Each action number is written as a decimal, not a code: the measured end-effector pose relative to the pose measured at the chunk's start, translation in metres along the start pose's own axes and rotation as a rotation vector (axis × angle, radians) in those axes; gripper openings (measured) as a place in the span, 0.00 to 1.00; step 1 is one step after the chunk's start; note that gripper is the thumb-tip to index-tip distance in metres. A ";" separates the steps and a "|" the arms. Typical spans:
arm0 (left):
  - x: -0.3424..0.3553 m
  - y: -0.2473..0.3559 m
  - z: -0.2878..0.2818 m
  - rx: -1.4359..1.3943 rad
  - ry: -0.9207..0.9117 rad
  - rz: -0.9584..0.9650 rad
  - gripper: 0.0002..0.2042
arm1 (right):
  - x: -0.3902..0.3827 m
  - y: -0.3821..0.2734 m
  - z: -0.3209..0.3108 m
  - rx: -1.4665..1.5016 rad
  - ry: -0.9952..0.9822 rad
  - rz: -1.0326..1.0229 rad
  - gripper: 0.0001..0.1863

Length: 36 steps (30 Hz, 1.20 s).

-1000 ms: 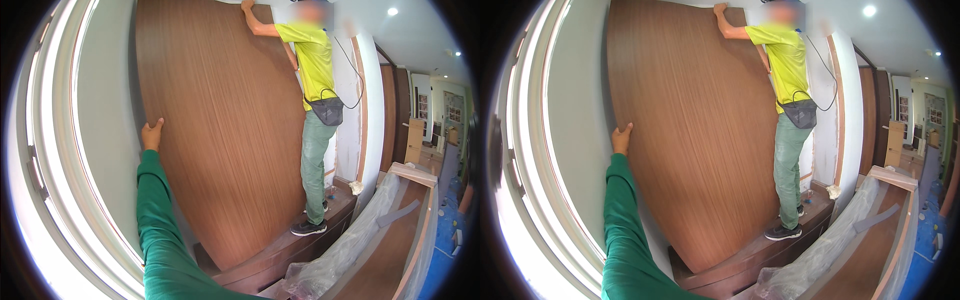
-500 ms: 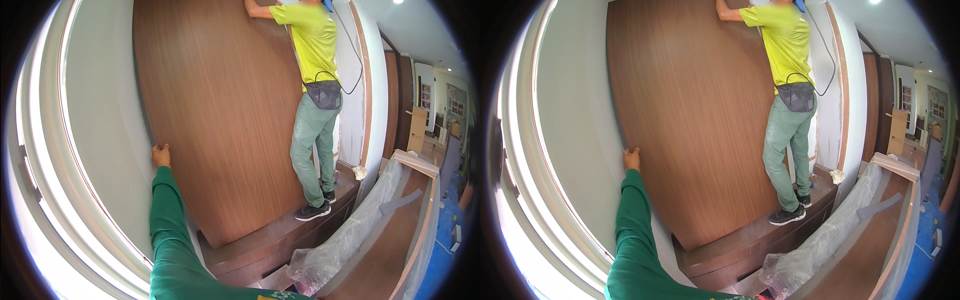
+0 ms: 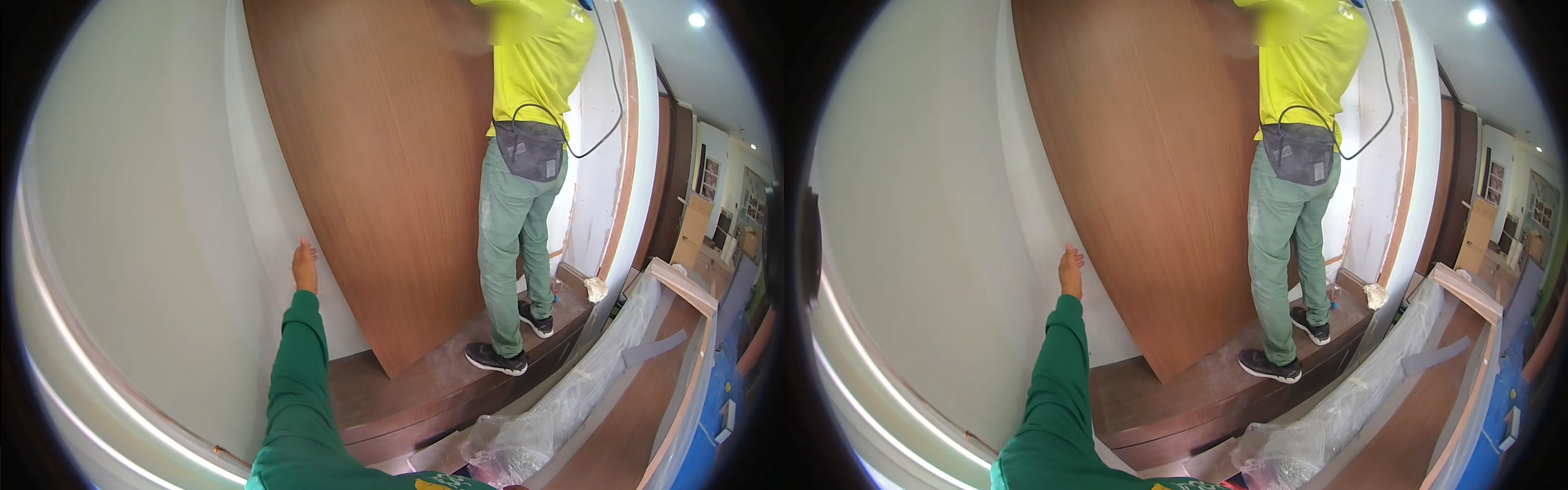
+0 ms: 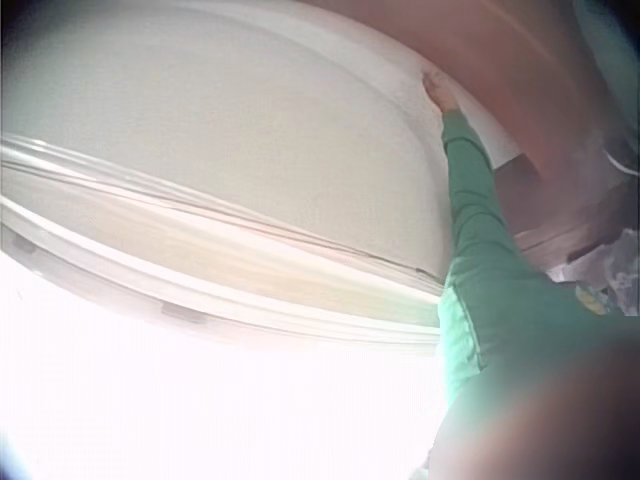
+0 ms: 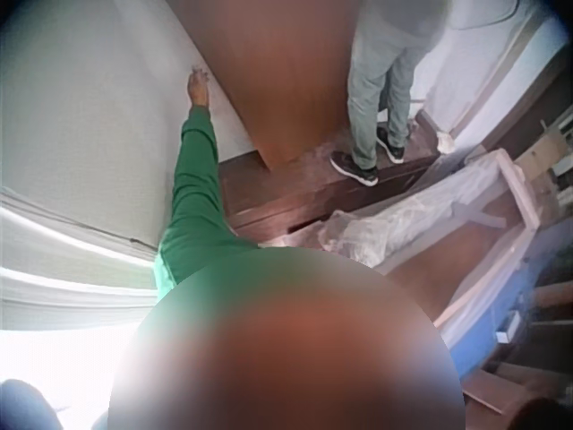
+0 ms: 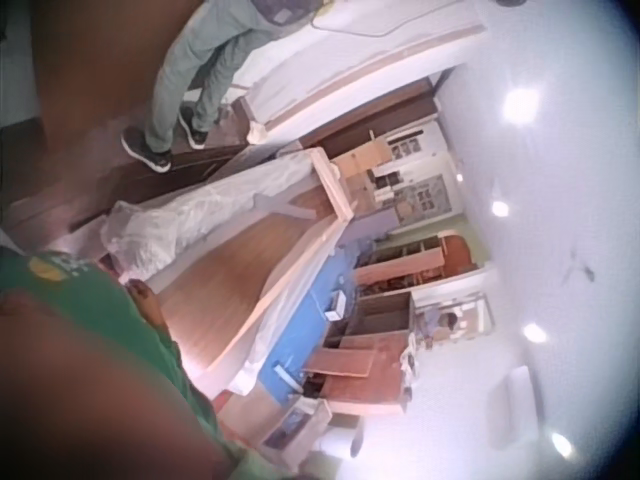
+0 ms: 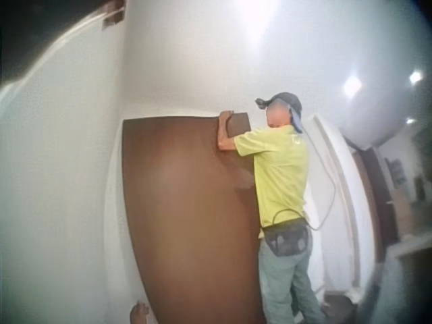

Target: The person lifts and positions a large wooden panel against a wall with the help of a coworker. They align the panel, press it into place, and adjust its position multiple times to fit the wall surface.

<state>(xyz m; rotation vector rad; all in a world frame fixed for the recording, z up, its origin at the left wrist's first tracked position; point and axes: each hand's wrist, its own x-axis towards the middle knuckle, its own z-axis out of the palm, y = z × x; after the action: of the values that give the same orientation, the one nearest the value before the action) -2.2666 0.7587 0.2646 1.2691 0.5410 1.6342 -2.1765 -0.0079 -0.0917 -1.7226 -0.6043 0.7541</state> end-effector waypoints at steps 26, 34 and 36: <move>-0.043 -0.079 0.066 0.379 0.023 0.099 0.19 | 0.072 -0.057 -0.045 -0.114 -0.185 0.137 0.21; -0.027 -0.073 0.068 0.291 0.167 0.243 0.14 | 0.087 -0.085 -0.043 -0.019 -0.156 0.246 0.20; -0.020 -0.070 0.069 0.285 0.195 0.247 0.14 | 0.094 -0.095 -0.044 -0.234 -0.174 0.191 0.20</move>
<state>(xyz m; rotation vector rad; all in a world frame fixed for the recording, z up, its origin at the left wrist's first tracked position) -2.1749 0.7581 0.2238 1.4361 0.7846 1.9524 -2.0834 0.0568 -0.0091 -1.9624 -0.6737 1.0088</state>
